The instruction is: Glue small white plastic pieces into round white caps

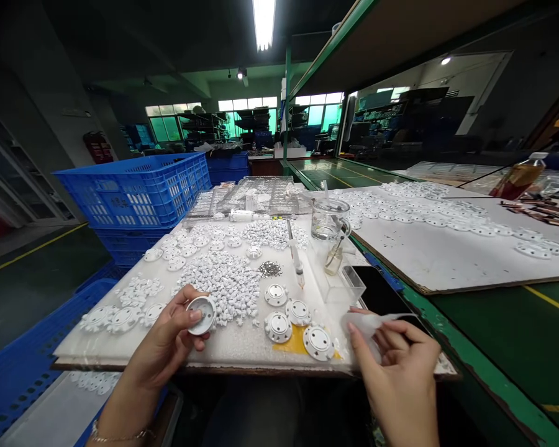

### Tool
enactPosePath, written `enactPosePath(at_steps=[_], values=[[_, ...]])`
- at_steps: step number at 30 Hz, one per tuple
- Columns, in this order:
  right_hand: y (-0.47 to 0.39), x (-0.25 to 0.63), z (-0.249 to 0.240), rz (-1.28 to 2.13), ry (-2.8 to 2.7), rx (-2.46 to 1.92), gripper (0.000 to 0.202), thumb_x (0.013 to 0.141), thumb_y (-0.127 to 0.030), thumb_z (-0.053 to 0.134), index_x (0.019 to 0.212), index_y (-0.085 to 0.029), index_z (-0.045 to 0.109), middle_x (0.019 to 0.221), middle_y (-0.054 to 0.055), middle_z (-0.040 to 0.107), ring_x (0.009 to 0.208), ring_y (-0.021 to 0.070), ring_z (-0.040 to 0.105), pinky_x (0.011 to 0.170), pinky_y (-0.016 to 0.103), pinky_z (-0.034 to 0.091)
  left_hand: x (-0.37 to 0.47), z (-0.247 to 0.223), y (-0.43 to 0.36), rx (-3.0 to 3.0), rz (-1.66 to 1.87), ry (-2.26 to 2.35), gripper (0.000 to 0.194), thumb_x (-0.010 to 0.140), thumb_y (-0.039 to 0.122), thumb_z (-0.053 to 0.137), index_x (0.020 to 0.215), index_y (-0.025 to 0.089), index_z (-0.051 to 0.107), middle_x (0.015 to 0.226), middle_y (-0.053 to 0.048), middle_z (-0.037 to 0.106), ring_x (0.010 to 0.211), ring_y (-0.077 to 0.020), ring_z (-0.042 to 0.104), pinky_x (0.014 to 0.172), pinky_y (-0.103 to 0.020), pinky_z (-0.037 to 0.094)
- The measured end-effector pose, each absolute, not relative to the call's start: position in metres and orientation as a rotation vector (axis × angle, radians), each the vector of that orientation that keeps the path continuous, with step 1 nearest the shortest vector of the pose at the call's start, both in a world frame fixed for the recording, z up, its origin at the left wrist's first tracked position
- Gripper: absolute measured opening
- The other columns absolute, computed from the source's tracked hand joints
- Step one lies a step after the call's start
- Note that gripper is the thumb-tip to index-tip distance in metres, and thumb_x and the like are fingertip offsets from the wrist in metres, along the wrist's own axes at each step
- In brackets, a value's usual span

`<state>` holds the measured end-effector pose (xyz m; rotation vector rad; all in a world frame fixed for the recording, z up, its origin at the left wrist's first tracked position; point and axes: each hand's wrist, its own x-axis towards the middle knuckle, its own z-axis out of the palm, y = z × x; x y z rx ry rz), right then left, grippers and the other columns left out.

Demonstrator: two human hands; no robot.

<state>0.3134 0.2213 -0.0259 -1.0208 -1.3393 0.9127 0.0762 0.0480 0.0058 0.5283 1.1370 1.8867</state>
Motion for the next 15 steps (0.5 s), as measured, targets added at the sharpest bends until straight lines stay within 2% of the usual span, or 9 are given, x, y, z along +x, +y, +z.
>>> enactPosePath(at_steps=[3, 5, 8, 10, 11, 12, 15], values=[[0.218, 0.311, -0.028, 0.941, -1.361, -1.152, 0.074, 0.046, -0.055, 0.085, 0.101, -0.024, 0.046, 0.105, 0.014, 0.067, 0.112, 0.0377, 0.063, 0.100, 0.060, 0.046, 0.076, 0.004, 0.047, 0.541, 1.889, 1.151, 0.036, 0.066, 0.025, 0.085, 0.082, 0.018, 0.053, 0.067, 0.005, 0.062, 0.052, -0.0110, 0.064, 0.039, -0.017, 0.053], [0.220, 0.314, -0.031, 0.951, -1.371, -1.137, 0.075, 0.046, -0.057, 0.084, 0.103, -0.024, 0.047, 0.110, 0.014, 0.065, 0.114, 0.0374, 0.062, 0.101, 0.058, 0.047, 0.076, 0.004, 0.048, 0.546, 1.887, 1.160, 0.036, 0.066, 0.024, 0.085, 0.083, 0.018, 0.054, 0.067, 0.006, 0.062, 0.052, -0.0110, 0.064, 0.040, -0.017, 0.054], [0.236, 0.326, -0.028, 0.876, -1.372, -1.003, 0.063, 0.061, -0.062, 0.076, 0.104, -0.025, 0.047, 0.112, 0.013, 0.064, 0.107, 0.0328, 0.065, 0.096, 0.053, 0.052, 0.076, 0.005, 0.049, 0.545, 1.877, 1.171, 0.034, 0.067, 0.024, 0.084, 0.084, 0.018, 0.055, 0.067, 0.006, 0.062, 0.052, -0.0104, 0.063, 0.041, -0.016, 0.053], [0.254, 0.334, -0.018, 0.726, -1.364, -0.989, 0.055, 0.075, -0.063, 0.065, 0.112, -0.025, 0.049, 0.112, 0.013, 0.063, 0.101, 0.0298, 0.066, 0.093, 0.053, 0.052, 0.076, 0.005, 0.049, 0.549, 1.872, 1.177, 0.034, 0.067, 0.025, 0.084, 0.084, 0.018, 0.055, 0.067, 0.006, 0.062, 0.052, -0.0101, 0.063, 0.041, -0.016, 0.053], [0.265, 0.335, -0.011, 0.650, -1.377, -1.011, 0.054, 0.077, -0.062, 0.063, 0.115, -0.025, 0.053, 0.110, 0.012, 0.063, 0.099, 0.0292, 0.064, 0.093, 0.053, 0.051, 0.076, 0.006, 0.049, 0.551, 1.870, 1.179, 0.035, 0.067, 0.025, 0.084, 0.084, 0.018, 0.055, 0.069, 0.005, 0.063, 0.052, -0.0100, 0.063, 0.040, -0.016, 0.053], [0.275, 0.334, -0.002, 0.596, -1.410, -1.028, 0.053, 0.077, -0.060, 0.063, 0.116, -0.024, 0.057, 0.109, 0.012, 0.062, 0.098, 0.0288, 0.062, 0.094, 0.052, 0.048, 0.076, 0.006, 0.049, 0.552, 1.869, 1.182, 0.035, 0.066, 0.025, 0.085, 0.084, 0.018, 0.055, 0.070, 0.005, 0.063, 0.052, -0.0099, 0.063, 0.040, -0.016, 0.052], [0.305, 0.319, 0.025, 0.557, -1.654, -1.005, 0.047, 0.069, -0.058, 0.069, 0.099, -0.023, 0.073, 0.104, 0.010, 0.062, 0.093, 0.0268, 0.058, 0.090, 0.045, 0.047, 0.077, 0.005, 0.049, 0.550, 1.874, 1.184, 0.037, 0.065, 0.027, 0.086, 0.083, 0.018, 0.054, 0.070, 0.005, 0.062, 0.052, -0.0099, 0.062, 0.040, -0.016, 0.051]])
